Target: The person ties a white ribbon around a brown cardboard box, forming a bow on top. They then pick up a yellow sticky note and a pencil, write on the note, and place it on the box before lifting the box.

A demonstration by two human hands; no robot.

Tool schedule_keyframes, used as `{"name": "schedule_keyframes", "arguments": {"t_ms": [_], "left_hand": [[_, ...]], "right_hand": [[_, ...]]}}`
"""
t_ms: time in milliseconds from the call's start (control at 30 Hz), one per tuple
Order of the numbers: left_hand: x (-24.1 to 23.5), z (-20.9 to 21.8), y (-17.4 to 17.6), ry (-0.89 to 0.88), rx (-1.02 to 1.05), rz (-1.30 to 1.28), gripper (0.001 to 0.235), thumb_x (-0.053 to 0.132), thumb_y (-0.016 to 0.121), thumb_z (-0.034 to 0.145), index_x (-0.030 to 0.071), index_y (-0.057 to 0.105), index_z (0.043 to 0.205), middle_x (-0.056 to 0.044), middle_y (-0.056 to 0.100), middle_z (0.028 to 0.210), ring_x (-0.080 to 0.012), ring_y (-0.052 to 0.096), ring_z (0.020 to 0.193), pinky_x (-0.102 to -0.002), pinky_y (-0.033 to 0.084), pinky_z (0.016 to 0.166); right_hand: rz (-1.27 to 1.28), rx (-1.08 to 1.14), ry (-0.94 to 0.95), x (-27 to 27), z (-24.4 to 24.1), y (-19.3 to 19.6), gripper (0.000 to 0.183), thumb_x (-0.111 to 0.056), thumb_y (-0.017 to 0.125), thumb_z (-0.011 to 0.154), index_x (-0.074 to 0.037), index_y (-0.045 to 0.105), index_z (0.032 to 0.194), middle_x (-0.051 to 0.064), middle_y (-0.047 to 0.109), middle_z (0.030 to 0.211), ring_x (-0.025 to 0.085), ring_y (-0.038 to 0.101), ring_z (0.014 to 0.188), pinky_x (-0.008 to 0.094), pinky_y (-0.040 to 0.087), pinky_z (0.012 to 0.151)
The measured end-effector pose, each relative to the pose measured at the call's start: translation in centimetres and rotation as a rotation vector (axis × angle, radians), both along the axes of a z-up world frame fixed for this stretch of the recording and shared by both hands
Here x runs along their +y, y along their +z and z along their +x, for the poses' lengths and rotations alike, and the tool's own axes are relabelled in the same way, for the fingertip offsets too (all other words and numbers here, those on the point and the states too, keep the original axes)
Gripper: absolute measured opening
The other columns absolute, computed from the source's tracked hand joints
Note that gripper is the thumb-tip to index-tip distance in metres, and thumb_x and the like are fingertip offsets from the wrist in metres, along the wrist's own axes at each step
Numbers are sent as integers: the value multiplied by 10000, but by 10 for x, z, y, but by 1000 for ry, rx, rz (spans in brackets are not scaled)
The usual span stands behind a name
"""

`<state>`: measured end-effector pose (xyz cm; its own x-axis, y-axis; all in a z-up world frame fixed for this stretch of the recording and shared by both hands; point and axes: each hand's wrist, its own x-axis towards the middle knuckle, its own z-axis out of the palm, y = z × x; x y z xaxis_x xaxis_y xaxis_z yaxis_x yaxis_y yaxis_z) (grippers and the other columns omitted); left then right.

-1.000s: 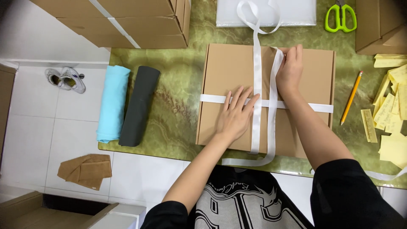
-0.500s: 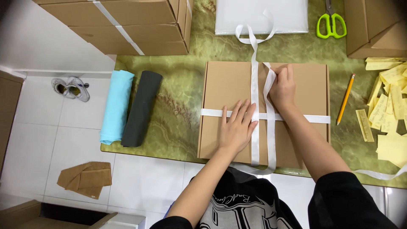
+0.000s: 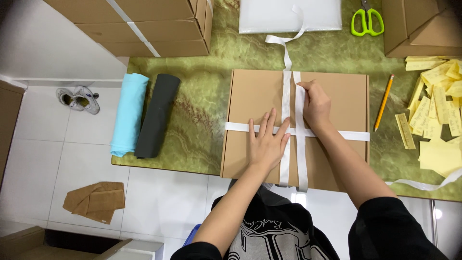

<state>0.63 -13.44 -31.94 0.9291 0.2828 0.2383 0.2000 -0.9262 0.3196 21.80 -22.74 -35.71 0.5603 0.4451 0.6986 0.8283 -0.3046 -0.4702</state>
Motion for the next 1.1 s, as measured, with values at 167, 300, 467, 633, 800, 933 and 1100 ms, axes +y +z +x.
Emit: {"name": "schedule_keyframes", "arguments": {"t_ms": [167,300,467,633,800,933,1100], "left_hand": [[-2,1,-7,8,-10,17,468,505,368,1127,361,501,1551,-113,424,1679,-276,386,1572,-692,132,1271],[0,1,-5,9,24,2,482,524,359,1127,362,493,1561,-98,401,1697,-265,359,1582,-690,120,1273],[0,-5,4,-2,39,-20,491,518,351,1135,355,465,1583,-95,394,1707,-291,333,1596,-712,83,1273],[7,-19,1,24,-49,-57,538,456,391,1131,312,381,1650,-120,324,1749,-349,224,1644,-718,74,1280],[9,-43,-6,-87,-154,-112,520,453,531,1086,246,508,1563,-97,333,1739,-354,247,1639,-669,164,1310],[10,-50,-10,-165,-150,-142,527,437,593,1064,246,517,1549,-77,333,1729,-346,214,1649,-680,141,1322],[8,-60,-6,-237,5,-136,564,439,580,1094,274,429,1611,-89,229,1759,-347,82,1673,-684,52,1331]], "right_hand": [[75,326,-11,-3,-53,51,288,94,594,1082,-113,745,1212,79,799,988,279,772,921,379,599,799],[300,845,5,-1,-102,107,282,29,497,1121,-92,708,1264,143,791,954,201,773,854,317,619,788],[372,1020,-72,-24,-148,133,376,-80,435,1152,-119,610,1482,-33,566,794,46,496,713,175,426,609],[359,1233,-128,-60,-184,101,432,-172,618,1117,-26,567,1521,106,762,918,137,751,806,237,626,687],[343,1421,-245,-88,-240,94,353,-192,739,1036,80,693,1257,183,796,948,252,801,808,356,668,687],[291,1409,-276,-93,-275,96,306,-184,753,1033,67,726,1205,178,803,935,237,796,830,339,654,751],[239,1277,-315,-100,-299,74,252,-287,794,1031,-62,791,1143,39,773,869,94,672,801,245,595,786]]}}
